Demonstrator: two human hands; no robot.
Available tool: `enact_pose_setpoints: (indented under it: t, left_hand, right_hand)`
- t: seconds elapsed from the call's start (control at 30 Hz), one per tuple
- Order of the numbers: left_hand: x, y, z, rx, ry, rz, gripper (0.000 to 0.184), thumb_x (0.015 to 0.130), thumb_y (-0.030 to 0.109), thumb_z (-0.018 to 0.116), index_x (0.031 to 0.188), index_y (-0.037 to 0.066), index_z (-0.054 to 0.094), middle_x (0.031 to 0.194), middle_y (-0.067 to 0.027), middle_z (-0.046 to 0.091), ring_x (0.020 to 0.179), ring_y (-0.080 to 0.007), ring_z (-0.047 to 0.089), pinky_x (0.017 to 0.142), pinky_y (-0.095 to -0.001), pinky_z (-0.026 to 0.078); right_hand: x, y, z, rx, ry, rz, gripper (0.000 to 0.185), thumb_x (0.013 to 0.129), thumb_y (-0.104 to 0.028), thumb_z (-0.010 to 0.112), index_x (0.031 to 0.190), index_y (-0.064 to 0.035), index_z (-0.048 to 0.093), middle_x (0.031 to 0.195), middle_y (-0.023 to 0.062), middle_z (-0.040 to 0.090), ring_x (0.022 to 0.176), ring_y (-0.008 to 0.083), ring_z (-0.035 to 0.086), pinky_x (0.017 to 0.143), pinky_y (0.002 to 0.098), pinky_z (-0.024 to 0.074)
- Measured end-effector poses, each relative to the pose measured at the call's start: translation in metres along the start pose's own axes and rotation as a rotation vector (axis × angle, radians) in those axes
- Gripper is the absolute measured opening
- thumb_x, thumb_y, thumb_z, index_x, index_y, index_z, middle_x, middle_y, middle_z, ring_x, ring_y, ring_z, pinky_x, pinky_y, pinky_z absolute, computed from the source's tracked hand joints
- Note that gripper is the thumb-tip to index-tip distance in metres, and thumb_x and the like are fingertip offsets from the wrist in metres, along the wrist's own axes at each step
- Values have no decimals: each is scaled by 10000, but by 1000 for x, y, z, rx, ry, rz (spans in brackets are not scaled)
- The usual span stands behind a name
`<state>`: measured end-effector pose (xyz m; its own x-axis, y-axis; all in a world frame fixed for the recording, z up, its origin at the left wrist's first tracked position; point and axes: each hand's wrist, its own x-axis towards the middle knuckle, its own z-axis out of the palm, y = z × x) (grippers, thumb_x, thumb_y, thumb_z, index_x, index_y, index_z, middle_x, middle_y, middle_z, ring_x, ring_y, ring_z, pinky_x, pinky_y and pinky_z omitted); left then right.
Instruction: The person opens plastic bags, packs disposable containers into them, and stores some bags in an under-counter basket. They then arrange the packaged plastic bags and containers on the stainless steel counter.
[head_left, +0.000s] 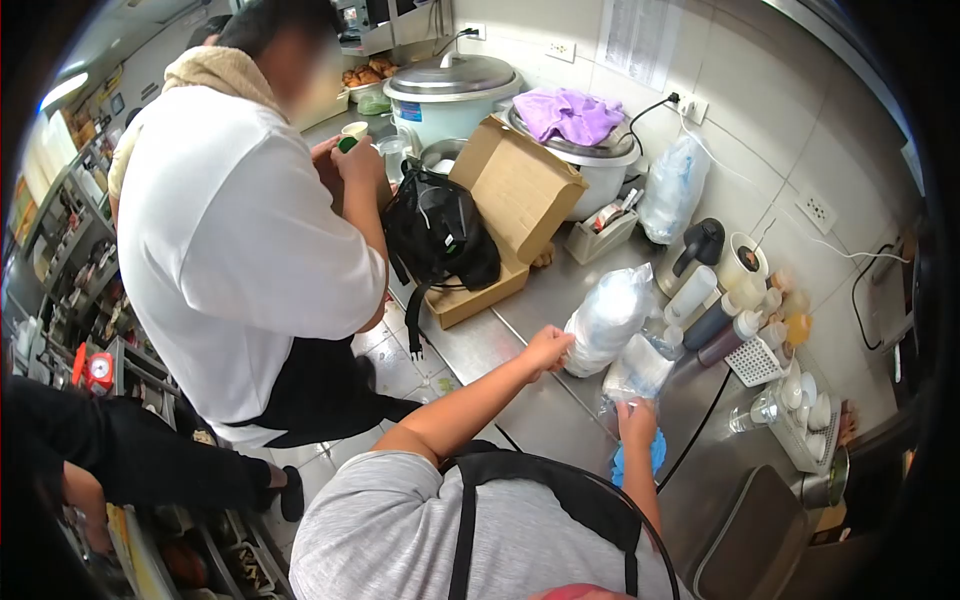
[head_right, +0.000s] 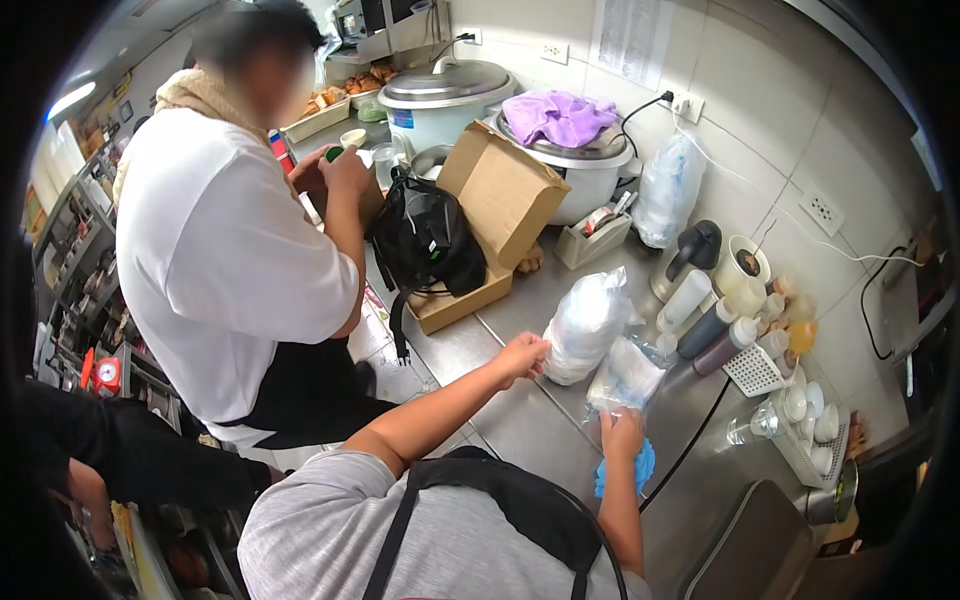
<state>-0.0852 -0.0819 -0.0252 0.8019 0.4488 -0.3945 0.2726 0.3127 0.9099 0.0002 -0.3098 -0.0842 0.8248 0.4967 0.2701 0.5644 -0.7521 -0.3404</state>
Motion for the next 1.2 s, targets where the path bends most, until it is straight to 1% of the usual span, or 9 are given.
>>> enact_pose_setpoints:
  t: [0.1, 0.17, 0.23, 0.33, 0.53, 0.77, 0.9, 1.17, 1.2]
  left_hand:
    - [-4, -15, 1, 378, -438, -245, 209, 770, 280, 493, 833, 81, 494, 669, -11, 478, 533, -114, 485, 451, -247, 406]
    - [-14, -42, 22, 549, -554, -112, 251, 751, 264, 523, 879, 48, 514, 774, -82, 526, 665, -175, 541, 550, -292, 444]
    - [-5, -89, 43, 743, -608, 618, 325, 719, 217, 547, 976, 26, 494, 992, -152, 495, 916, -244, 495, 715, -338, 424]
    - [-19, -85, 71, 1172, -463, 774, 471, 667, 220, 576, 1084, 46, 444, 1183, -166, 363, 1096, -301, 345, 845, -387, 344]
    - [-10, -84, 82, 1459, -293, 646, 566, 642, 346, 558, 1153, 159, 401, 1212, -126, 338, 1115, -324, 289, 826, -370, 298]
    - [-21, -49, 87, 1581, -449, 442, 556, 662, 385, 539, 1154, 162, 410, 1182, -105, 387, 1125, -259, 288, 835, -375, 283]
    - [-17, -23, 60, 1145, -1008, 100, 770, 637, 534, 552, 1166, 5, 372, 1224, -202, 328, 1085, -333, 352, 843, -385, 319]
    - [-70, -1, 34, -77, -809, 209, 693, 700, 477, 568, 1136, -25, 372, 1080, -102, 457, 970, -172, 439, 828, -291, 355]
    - [-69, -8, 36, -110, -678, 159, 477, 772, 351, 537, 1081, 5, 428, 971, -68, 500, 903, -140, 472, 773, -264, 387]
  right_hand:
    - [-3, 1, 2, 95, -14, -10, 167, 706, -180, 529, 793, -46, 576, 792, 124, 543, 754, 291, 507, 668, 371, 404]
    - [-5, -3, 1, 143, 7, -12, 149, 713, -163, 515, 777, -44, 577, 783, 121, 546, 746, 288, 512, 658, 368, 408]
    - [-8, -19, -12, 165, 34, -9, 137, 718, -154, 504, 744, -41, 578, 774, 121, 547, 731, 288, 516, 645, 366, 412]
    - [-10, -26, -21, 206, -23, -60, 129, 715, -147, 506, 721, -36, 573, 749, 122, 546, 718, 293, 517, 624, 365, 412]
    - [-26, -45, -52, 476, -64, -309, 85, 696, -90, 543, 701, -5, 548, 734, 125, 545, 654, 261, 519, 612, 320, 414]
    - [-23, -7, -83, 1209, 12, 118, 79, 779, -92, 498, 713, -49, 500, 688, -17, 496, 628, 48, 435, 562, 192, 365]
    - [-12, -23, -107, 1405, 73, 226, 73, 790, -101, 487, 730, -59, 483, 653, -34, 465, 592, 33, 405, 534, 166, 338]
    - [-38, -91, -77, 1232, -366, -100, 91, 723, -63, 560, 791, -28, 511, 692, 3, 509, 633, 59, 467, 593, 193, 378]
    - [-40, -94, -76, 1118, -381, -200, 106, 714, -69, 571, 791, -23, 515, 690, 13, 510, 639, 71, 477, 605, 202, 385]
